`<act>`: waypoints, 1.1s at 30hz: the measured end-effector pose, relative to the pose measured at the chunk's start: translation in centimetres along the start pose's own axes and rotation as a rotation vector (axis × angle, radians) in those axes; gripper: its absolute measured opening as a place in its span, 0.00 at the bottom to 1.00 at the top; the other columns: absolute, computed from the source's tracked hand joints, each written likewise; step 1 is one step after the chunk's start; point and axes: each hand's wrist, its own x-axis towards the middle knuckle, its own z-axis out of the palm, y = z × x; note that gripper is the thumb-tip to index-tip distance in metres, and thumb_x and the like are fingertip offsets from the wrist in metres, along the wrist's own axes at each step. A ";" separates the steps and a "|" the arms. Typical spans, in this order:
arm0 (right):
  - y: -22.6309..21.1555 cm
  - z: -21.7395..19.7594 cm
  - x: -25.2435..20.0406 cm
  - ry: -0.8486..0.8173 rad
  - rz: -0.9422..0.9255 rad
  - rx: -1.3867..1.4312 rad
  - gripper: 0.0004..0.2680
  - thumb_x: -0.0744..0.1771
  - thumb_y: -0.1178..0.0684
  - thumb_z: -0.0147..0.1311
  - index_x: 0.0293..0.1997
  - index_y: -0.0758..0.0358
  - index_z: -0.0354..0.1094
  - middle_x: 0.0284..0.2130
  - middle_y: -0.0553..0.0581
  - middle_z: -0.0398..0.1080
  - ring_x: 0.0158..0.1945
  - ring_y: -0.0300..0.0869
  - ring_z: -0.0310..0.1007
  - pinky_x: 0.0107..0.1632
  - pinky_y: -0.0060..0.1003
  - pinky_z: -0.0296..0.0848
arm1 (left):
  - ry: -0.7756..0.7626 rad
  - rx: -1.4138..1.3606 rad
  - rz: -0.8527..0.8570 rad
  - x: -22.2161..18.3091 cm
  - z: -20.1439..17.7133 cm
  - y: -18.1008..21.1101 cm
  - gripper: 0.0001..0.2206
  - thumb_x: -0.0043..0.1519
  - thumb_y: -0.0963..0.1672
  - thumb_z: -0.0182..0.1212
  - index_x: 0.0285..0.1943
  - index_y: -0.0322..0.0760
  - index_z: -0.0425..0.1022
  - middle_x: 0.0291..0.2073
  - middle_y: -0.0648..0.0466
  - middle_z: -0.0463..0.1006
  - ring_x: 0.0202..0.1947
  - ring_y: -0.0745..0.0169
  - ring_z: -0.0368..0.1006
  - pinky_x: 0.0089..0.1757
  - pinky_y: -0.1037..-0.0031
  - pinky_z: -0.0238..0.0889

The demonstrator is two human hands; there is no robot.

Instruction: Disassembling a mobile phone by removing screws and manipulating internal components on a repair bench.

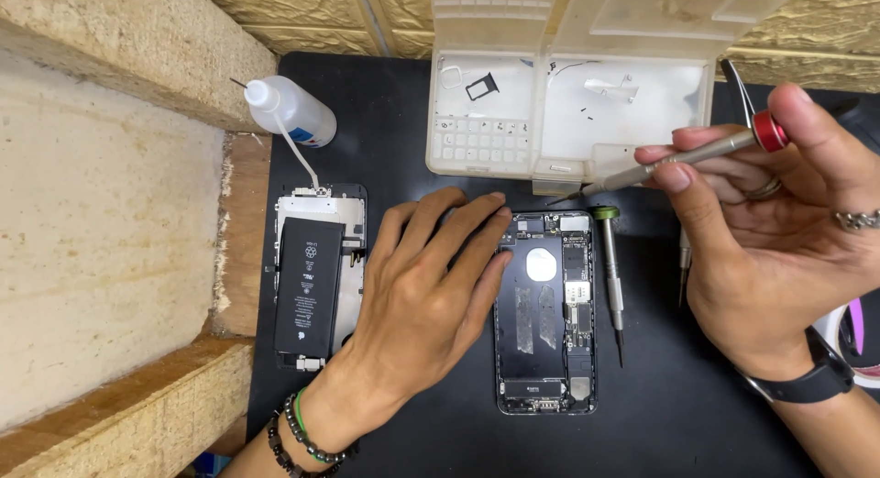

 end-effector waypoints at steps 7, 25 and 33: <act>-0.2 0.1 -0.2 -0.018 0.049 0.016 0.23 0.74 0.80 0.53 0.76 0.72 0.48 0.53 0.85 0.66 0.55 0.67 0.78 0.64 0.59 0.86 | 0.076 -0.018 -0.003 0.4 0.4 0.1 0.06 0.65 0.38 0.65 0.48 0.27 0.79 0.50 0.44 0.79 0.50 0.41 0.73 0.47 0.56 0.64; 0.5 0.1 -0.5 -0.025 0.113 -0.023 0.23 0.76 0.78 0.52 0.78 0.68 0.47 0.50 0.83 0.65 0.57 0.67 0.76 0.60 0.57 0.88 | 0.096 -0.067 -0.078 1.1 1.1 -0.1 0.03 0.66 0.36 0.63 0.46 0.28 0.76 0.44 0.47 0.76 0.47 0.45 0.71 0.41 0.61 0.62; 0.4 0.3 -0.7 -0.013 0.154 -0.002 0.24 0.75 0.78 0.52 0.79 0.66 0.47 0.53 0.85 0.66 0.55 0.68 0.79 0.58 0.54 0.86 | 0.059 -0.068 -0.116 1.3 1.5 -0.2 0.01 0.68 0.36 0.59 0.45 0.31 0.74 0.43 0.48 0.72 0.45 0.49 0.69 0.40 0.63 0.57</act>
